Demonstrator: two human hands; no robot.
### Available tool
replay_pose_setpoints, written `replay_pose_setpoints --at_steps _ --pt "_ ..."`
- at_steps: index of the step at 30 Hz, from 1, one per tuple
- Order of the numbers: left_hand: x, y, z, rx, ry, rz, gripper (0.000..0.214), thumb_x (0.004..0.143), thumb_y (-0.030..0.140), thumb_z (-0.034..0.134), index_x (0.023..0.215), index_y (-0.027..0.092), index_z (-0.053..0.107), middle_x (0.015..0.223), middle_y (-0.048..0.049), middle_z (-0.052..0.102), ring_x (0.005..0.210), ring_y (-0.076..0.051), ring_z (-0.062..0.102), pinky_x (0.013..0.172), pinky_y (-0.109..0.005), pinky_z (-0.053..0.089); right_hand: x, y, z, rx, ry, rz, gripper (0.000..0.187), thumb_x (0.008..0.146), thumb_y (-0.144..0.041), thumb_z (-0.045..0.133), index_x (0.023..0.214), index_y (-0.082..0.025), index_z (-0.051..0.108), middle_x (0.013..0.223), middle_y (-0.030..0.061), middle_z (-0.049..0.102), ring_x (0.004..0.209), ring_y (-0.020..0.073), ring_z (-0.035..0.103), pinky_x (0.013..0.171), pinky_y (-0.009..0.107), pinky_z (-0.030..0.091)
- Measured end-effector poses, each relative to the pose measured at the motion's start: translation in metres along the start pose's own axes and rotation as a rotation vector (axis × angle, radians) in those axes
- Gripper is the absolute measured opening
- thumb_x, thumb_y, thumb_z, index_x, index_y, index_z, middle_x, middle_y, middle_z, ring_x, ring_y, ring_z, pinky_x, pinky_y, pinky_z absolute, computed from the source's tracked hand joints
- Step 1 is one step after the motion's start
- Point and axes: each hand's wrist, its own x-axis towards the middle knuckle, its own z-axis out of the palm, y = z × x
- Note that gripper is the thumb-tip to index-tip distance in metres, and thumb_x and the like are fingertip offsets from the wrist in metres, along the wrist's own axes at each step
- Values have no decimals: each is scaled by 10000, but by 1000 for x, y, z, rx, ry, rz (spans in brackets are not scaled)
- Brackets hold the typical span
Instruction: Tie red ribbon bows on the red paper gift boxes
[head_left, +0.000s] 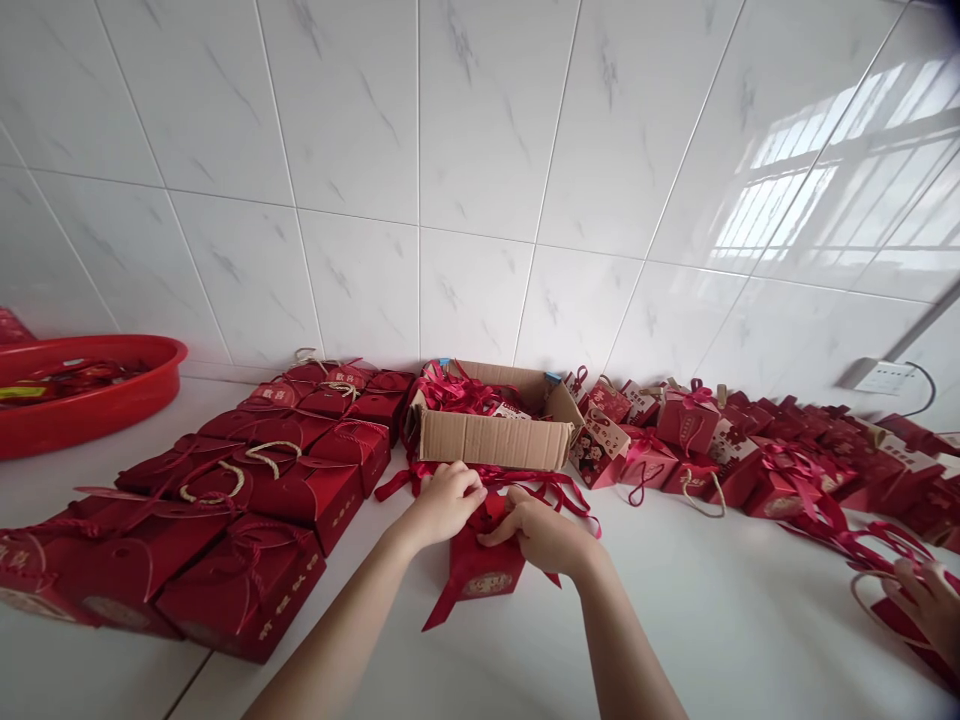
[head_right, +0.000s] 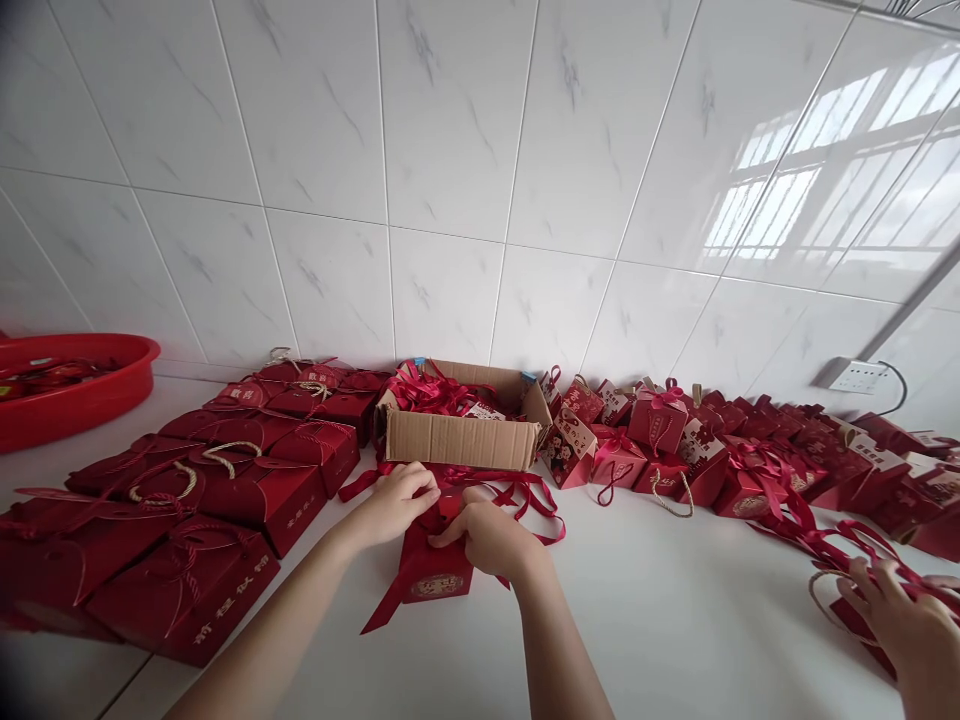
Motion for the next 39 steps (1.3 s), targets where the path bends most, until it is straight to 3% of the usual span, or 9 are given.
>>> replay_pose_setpoints --at_steps 4,9,15,19,24,30,33,36,39 --pt "-1 0 -1 -246 -128 -54 309 816 452 444 649 198 503 877 -19 540 891 -214 487 789 -308 360 -1 4 -1 30 1 -19 443 811 -55 457 963 -355 744 883 26 438 766 128 470 686 235 430" --pt "-7 6 -10 -422 -210 -120 347 764 495 529 624 183 470 753 13 466 708 -152 410 642 -261 311 -4 3 -5 34 8 -70 560 730 37 372 877 -342 757 894 21 442 780 121 492 691 231 423" --pt "-13 13 -18 -457 -306 -3 419 765 568 546 667 160 539 628 41 381 616 -117 325 582 -244 255 -7 3 -14 97 234 -128 297 735 -9 391 748 -198 620 843 2 518 713 118 498 632 238 388" --pt "-15 16 -20 -434 -231 -44 444 777 604 502 654 179 479 645 46 365 641 -122 331 602 -240 268 -7 3 -16 123 349 -165 140 774 -71 417 750 -200 469 747 -27 521 672 122 454 585 231 347" --pt "-16 18 -18 -392 -173 -24 439 799 610 465 679 187 469 690 39 410 664 -130 385 609 -235 295 -6 -1 -16 199 492 -145 121 785 -127 456 713 -204 397 701 -31 505 643 122 441 561 227 331" --pt "-9 18 -8 -242 199 73 388 811 536 510 646 196 422 723 24 439 727 -152 459 687 -247 365 -5 -1 -16 365 610 -109 179 781 -253 558 698 -210 406 618 -43 476 540 108 423 509 226 324" --pt "-8 20 -5 -270 303 118 376 828 507 511 643 199 401 714 27 433 707 -140 469 704 -244 386 -5 -3 -15 528 612 -99 243 787 -331 593 704 -213 397 595 -49 462 475 91 386 462 218 288" --pt "-10 24 -6 -330 332 124 353 819 483 540 654 200 410 712 32 464 688 -128 468 684 -232 394 -6 -6 -16 677 606 -94 291 770 -375 634 708 -214 399 590 -53 459 457 81 372 444 209 274" --pt "-13 29 -8 -402 284 95 340 795 481 573 666 197 435 731 31 533 692 -127 491 671 -230 404 -8 -7 -18 780 606 -66 321 745 -393 676 716 -210 413 581 -53 481 469 82 394 451 203 288"
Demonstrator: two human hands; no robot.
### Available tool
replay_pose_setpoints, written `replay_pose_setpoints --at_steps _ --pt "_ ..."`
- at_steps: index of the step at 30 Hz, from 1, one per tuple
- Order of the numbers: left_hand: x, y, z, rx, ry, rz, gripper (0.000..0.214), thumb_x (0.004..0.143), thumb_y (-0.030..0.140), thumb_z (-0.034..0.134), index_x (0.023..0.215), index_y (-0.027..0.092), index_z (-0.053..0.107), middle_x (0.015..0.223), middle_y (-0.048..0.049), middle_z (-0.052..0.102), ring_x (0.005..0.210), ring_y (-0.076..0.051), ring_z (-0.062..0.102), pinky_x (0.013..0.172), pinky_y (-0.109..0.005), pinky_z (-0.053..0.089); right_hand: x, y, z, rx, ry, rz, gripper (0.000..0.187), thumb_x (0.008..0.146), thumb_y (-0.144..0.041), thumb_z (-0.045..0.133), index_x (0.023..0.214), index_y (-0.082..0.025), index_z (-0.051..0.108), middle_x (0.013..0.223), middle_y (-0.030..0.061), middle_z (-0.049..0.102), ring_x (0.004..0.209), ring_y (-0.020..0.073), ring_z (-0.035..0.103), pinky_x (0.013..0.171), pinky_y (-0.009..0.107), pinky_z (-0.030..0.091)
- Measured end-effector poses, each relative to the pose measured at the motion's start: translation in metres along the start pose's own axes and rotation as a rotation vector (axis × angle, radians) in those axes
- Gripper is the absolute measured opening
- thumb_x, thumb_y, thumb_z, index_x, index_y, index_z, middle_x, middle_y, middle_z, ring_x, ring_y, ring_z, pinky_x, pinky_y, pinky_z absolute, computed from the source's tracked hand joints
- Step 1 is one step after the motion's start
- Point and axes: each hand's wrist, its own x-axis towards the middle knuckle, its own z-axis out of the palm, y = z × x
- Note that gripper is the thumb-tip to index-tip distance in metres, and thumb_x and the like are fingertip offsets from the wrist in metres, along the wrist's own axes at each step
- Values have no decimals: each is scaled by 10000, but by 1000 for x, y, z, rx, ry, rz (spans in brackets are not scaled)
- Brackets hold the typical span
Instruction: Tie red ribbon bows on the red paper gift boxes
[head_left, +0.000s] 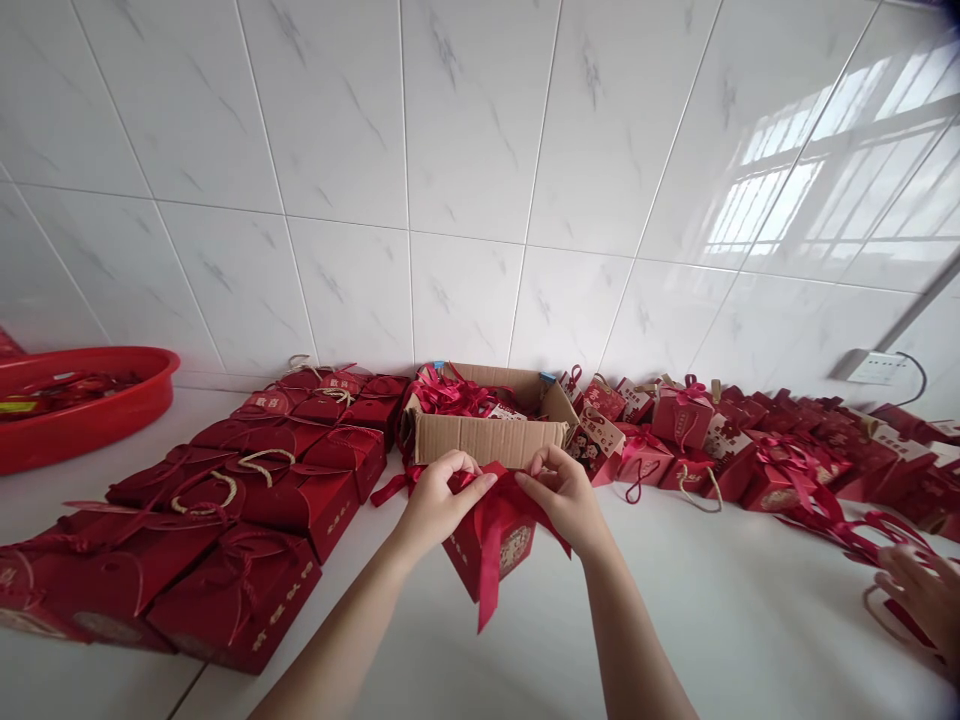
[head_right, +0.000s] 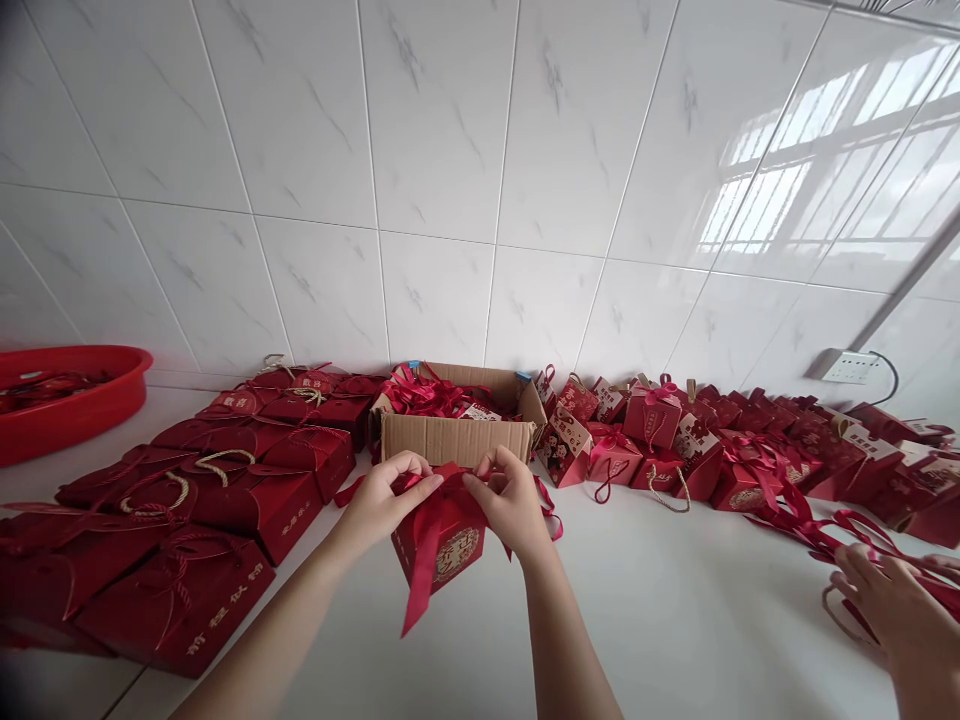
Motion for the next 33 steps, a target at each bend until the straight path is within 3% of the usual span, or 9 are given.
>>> replay_pose_setpoints --at_steps 6,10,13,16,25,33 --pt "-3 9 0 -154 -103 -83 332 754 440 626 654 193 429 894 -9 669 847 -166 592 754 -256 447 -1 -2 -1 172 -14 42 346 715 -372 727 722 -203 425 609 -43 541 509 83 446 487 203 337" --pt "-5 11 2 -195 -142 -67 380 729 393 650 610 200 346 884 -16 682 866 -176 605 768 -266 462 1 -2 0 218 17 29 380 675 -365 759 710 -200 418 650 -38 549 536 84 466 498 203 358" --pt "-6 12 4 -174 -156 -51 323 727 363 647 602 197 400 867 -14 682 831 -166 602 755 -270 466 2 0 0 232 30 22 392 661 -354 769 714 -199 413 675 -36 559 551 80 470 509 201 367" --pt "-6 12 3 -153 -147 -37 284 722 369 654 608 196 459 859 -22 681 858 -182 614 774 -288 473 2 0 0 235 44 22 418 639 -367 780 718 -202 404 687 -31 567 551 82 470 514 206 377" --pt "-5 10 4 -297 -52 -130 451 721 424 661 580 207 291 773 -23 662 918 -221 628 781 -316 479 0 -1 6 223 9 -7 351 695 -333 747 749 -204 424 674 -33 554 587 94 485 547 212 378" --pt "-6 10 7 -303 -95 -110 429 688 379 711 563 201 340 890 -71 688 1006 -241 623 834 -331 486 1 -3 3 329 23 19 455 627 -295 791 692 -208 349 634 -35 583 547 88 467 555 221 381"
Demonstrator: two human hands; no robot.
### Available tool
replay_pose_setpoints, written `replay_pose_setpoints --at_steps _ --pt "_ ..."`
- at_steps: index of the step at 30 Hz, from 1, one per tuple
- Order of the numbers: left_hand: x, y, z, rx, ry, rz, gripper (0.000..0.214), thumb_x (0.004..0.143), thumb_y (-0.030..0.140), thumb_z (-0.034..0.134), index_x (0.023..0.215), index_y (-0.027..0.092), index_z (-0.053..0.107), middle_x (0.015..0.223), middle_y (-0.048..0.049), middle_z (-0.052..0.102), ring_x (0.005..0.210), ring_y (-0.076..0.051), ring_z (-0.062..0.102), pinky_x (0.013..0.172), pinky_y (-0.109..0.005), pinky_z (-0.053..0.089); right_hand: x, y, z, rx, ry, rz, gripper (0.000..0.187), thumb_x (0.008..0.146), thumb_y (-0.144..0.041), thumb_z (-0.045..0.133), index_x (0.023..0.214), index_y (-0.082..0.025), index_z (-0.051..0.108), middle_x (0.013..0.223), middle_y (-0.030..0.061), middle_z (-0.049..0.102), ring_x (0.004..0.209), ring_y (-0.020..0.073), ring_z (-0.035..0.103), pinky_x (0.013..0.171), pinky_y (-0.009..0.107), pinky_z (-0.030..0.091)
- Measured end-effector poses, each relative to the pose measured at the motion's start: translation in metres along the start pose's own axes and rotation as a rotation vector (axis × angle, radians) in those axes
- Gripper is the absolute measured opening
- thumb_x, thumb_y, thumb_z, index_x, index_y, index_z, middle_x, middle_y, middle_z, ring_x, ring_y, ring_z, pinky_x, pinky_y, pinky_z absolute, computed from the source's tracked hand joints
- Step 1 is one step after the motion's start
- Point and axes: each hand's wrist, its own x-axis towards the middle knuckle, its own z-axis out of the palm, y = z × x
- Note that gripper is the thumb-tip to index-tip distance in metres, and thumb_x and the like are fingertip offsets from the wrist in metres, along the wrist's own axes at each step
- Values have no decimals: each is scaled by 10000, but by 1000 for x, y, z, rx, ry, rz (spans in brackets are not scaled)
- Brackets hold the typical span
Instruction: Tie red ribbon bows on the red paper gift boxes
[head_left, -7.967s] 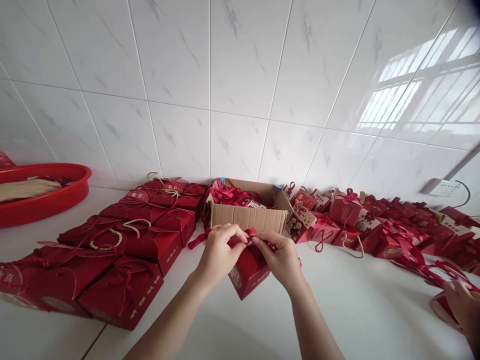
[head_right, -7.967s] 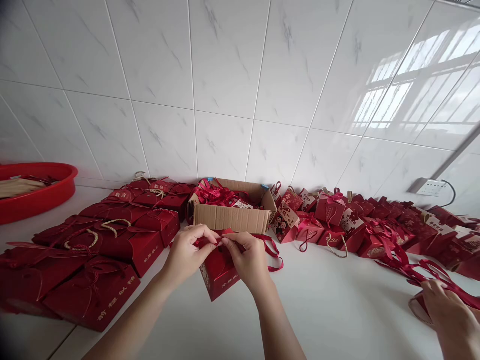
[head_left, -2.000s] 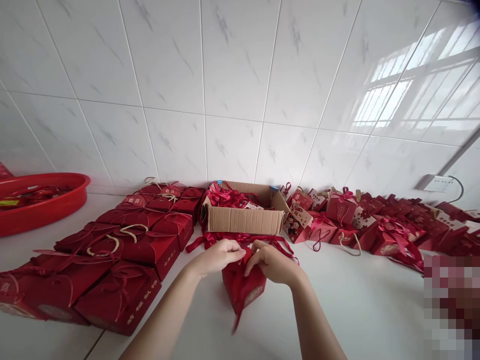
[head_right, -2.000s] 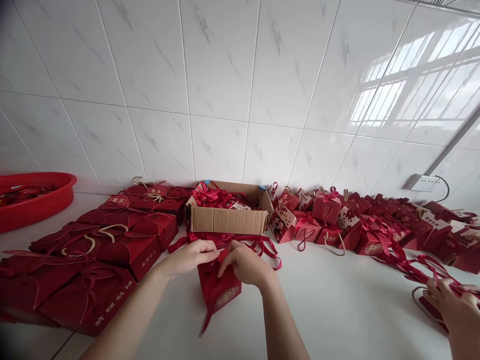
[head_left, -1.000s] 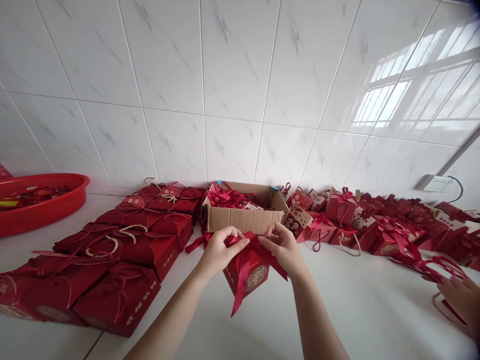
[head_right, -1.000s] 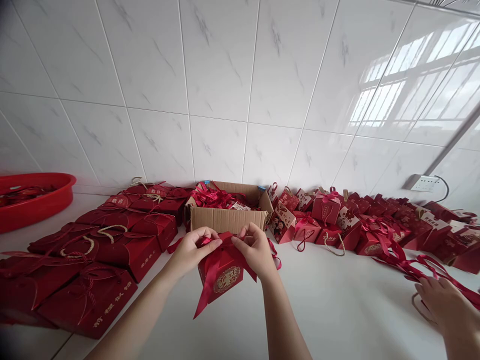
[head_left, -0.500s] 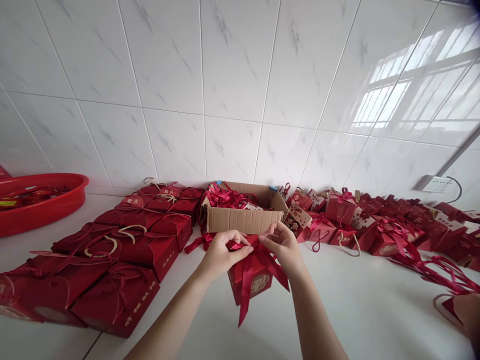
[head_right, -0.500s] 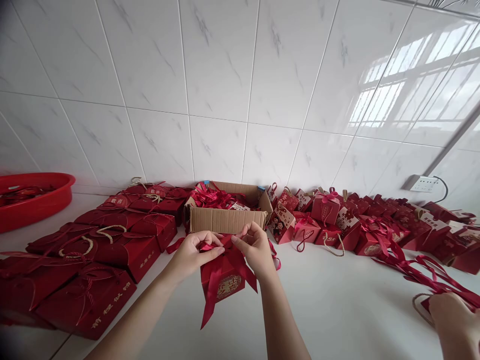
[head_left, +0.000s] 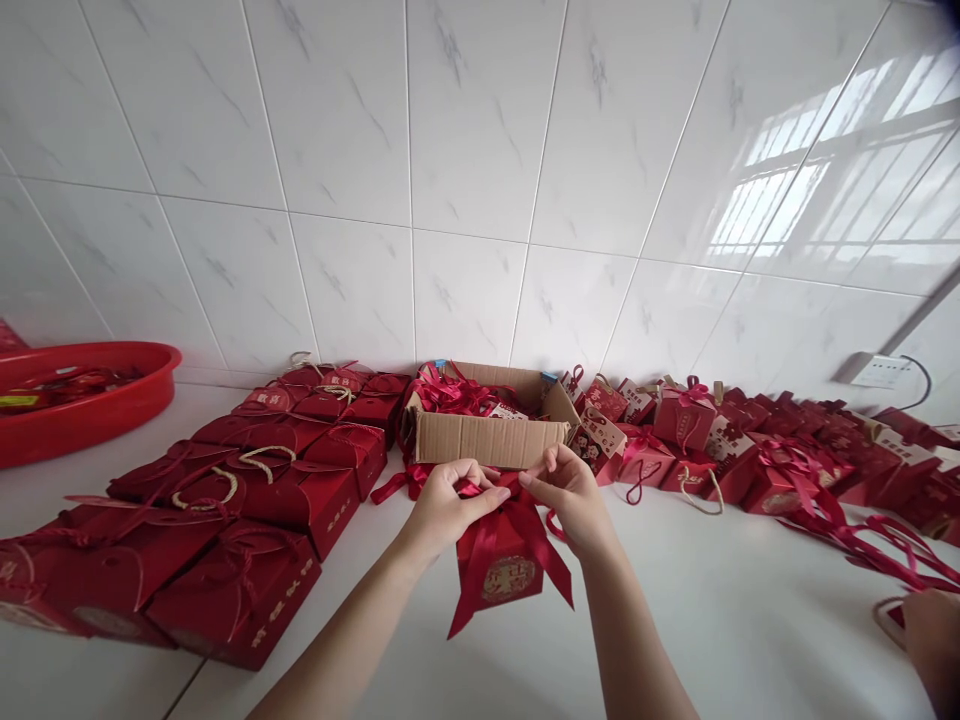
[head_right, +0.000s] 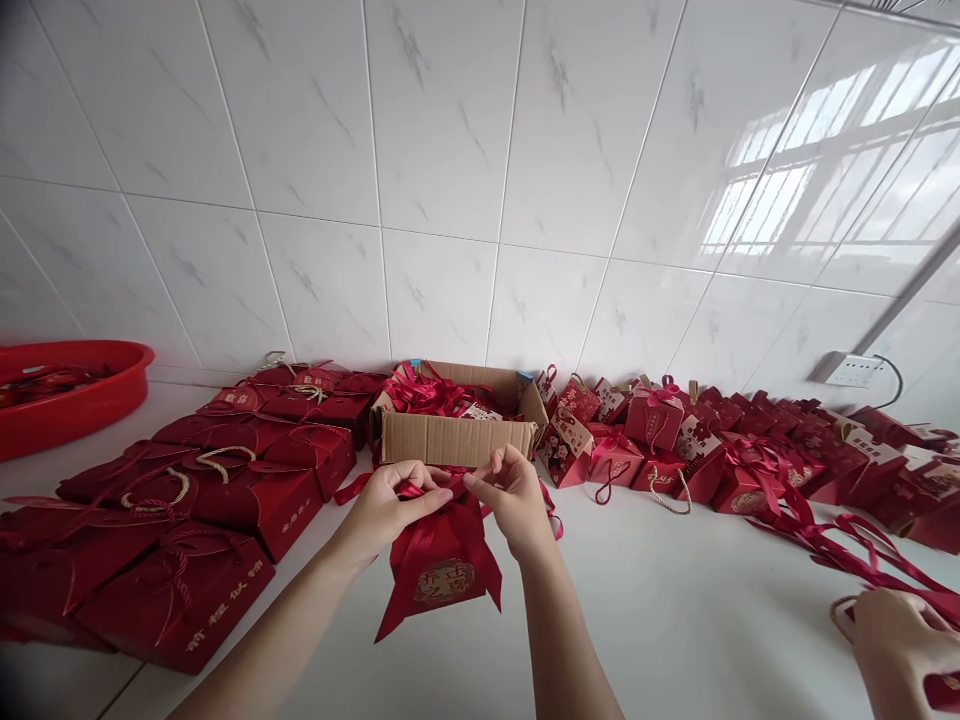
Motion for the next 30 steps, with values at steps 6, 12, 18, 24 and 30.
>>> replay_pose_setpoints --at_steps 6,12,18,24,30 --pt "-2 0 2 -5 1 -14 393 677 333 710 558 196 362 938 -81 697 1014 -244 630 846 -323 477 0 -3 -5 -95 34 -47 516 606 -328 795 630 -209 294 576 -51 519 515 77 388 511 212 303" --pt "-2 0 2 -54 -34 -3 394 685 298 705 559 202 344 900 -84 706 1011 -255 637 830 -337 482 2 -2 -9 -92 44 -90 544 605 -292 803 595 -204 266 553 -49 510 509 67 353 511 213 271" --pt "-5 7 -7 5 -6 32 299 664 308 741 599 186 476 968 -89 694 1052 -250 608 873 -338 460 -5 -7 -2 -67 28 -60 495 639 -288 788 610 -199 302 566 -55 488 534 76 377 535 214 294" --pt "-10 18 -21 -29 -56 14 370 832 514 525 711 173 603 864 -67 669 977 -231 593 894 -341 415 -13 -15 5 -10 -10 -5 433 670 -280 777 657 -197 352 639 -43 508 571 83 405 553 217 318" --pt "-18 28 -27 12 -103 24 429 890 539 399 826 183 630 879 -35 631 936 -208 559 881 -327 397 -18 -21 4 -4 -22 -32 405 707 -247 758 669 -191 360 653 -43 510 580 75 401 548 204 313"
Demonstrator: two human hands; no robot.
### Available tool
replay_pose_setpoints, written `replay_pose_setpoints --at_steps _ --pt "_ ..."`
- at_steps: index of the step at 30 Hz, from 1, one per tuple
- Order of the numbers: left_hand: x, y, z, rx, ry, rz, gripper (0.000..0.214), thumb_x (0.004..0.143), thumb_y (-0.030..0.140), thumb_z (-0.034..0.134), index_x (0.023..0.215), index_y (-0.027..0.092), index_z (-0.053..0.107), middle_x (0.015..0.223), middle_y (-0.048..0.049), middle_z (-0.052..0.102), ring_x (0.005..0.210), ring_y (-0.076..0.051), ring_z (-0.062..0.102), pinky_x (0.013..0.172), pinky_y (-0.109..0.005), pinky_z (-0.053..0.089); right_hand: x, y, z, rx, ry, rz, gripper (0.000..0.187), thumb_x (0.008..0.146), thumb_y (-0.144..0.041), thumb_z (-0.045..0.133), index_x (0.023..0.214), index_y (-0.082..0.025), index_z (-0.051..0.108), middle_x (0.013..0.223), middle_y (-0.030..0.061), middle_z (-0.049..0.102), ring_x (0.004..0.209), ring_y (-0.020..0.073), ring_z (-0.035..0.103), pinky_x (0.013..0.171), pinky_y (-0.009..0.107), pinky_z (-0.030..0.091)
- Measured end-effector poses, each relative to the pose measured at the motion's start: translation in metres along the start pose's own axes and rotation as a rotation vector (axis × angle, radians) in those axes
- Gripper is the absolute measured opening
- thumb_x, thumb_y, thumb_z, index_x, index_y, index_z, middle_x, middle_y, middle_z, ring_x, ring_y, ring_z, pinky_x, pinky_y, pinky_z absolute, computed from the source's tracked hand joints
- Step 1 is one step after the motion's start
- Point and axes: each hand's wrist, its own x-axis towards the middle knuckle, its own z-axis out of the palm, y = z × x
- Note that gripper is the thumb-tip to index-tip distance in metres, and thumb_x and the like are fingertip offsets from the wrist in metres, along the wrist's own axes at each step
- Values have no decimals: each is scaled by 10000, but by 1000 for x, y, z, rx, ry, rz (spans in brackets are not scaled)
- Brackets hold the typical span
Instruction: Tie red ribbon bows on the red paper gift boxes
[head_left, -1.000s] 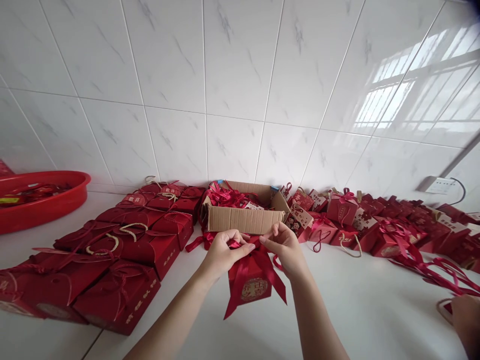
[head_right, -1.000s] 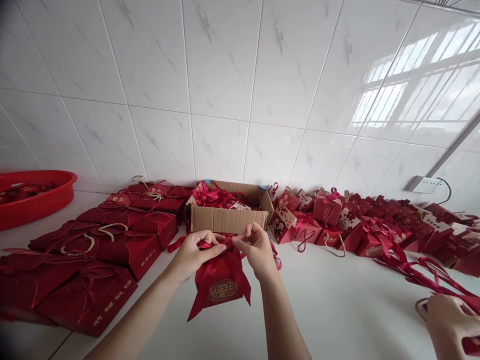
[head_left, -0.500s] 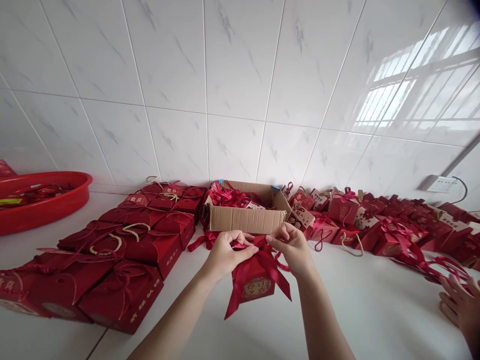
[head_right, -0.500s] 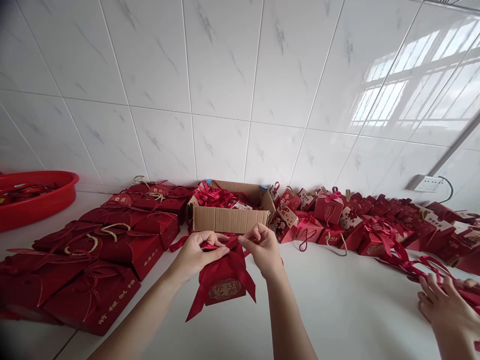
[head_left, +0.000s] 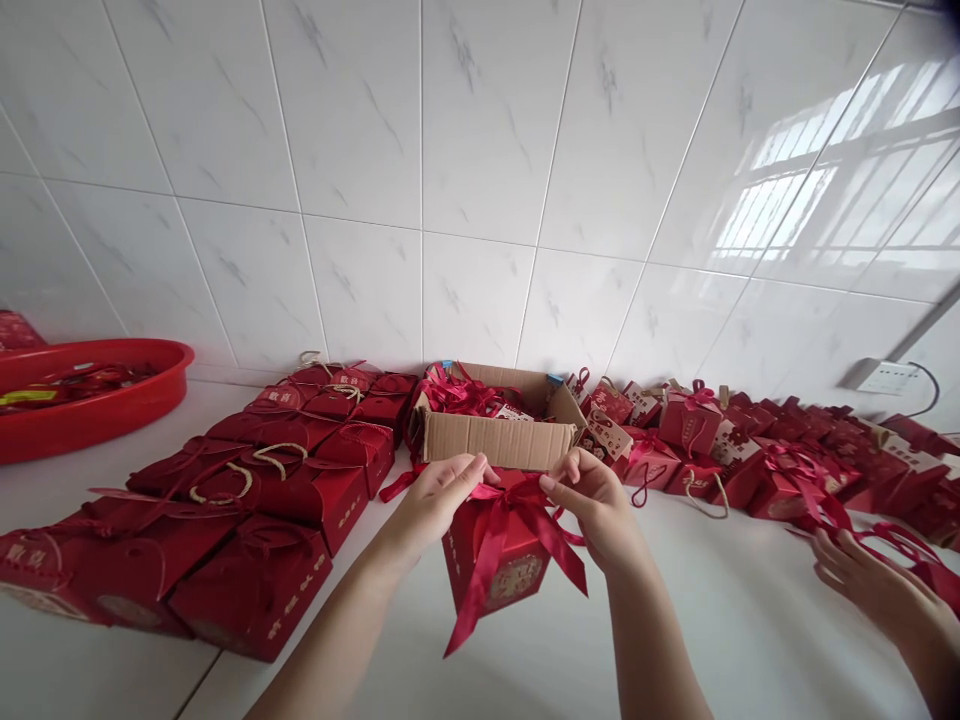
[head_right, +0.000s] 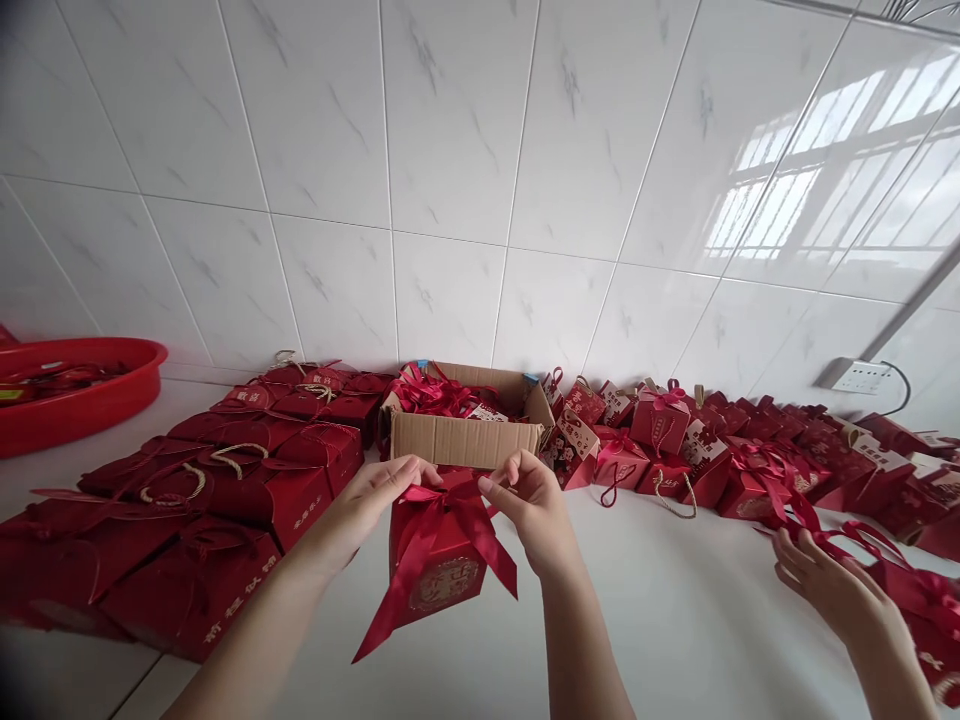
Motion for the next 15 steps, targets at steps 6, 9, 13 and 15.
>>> replay_pose_setpoints --at_steps 6,9,13,15 --pt "-7 1 -1 203 37 16 410 885 558 403 900 215 626 848 -8 586 803 -160 529 771 -283 423 -6 -6 1 -72 -97 55 356 754 -279 723 703 -192 382 690 -26 542 575 75 401 546 213 316" --pt "-8 0 1 272 57 18 434 878 568 408 727 206 595 968 -18 607 896 -172 538 835 -281 414 -6 -6 2 -164 -115 58 342 764 -300 708 708 -193 387 681 -27 519 583 82 409 554 224 327" --pt "-7 -2 3 293 63 -7 471 864 584 415 633 198 555 1041 -24 615 980 -192 540 871 -284 418 -6 -5 4 -328 -123 7 273 784 -291 681 724 -187 436 658 -38 475 593 83 405 548 216 325" --pt "-6 -3 3 265 34 -37 465 861 594 410 695 207 607 1018 -31 616 949 -189 555 861 -292 437 -7 -4 5 -360 -151 3 216 801 -289 659 748 -181 479 664 -34 489 601 85 421 556 215 337"
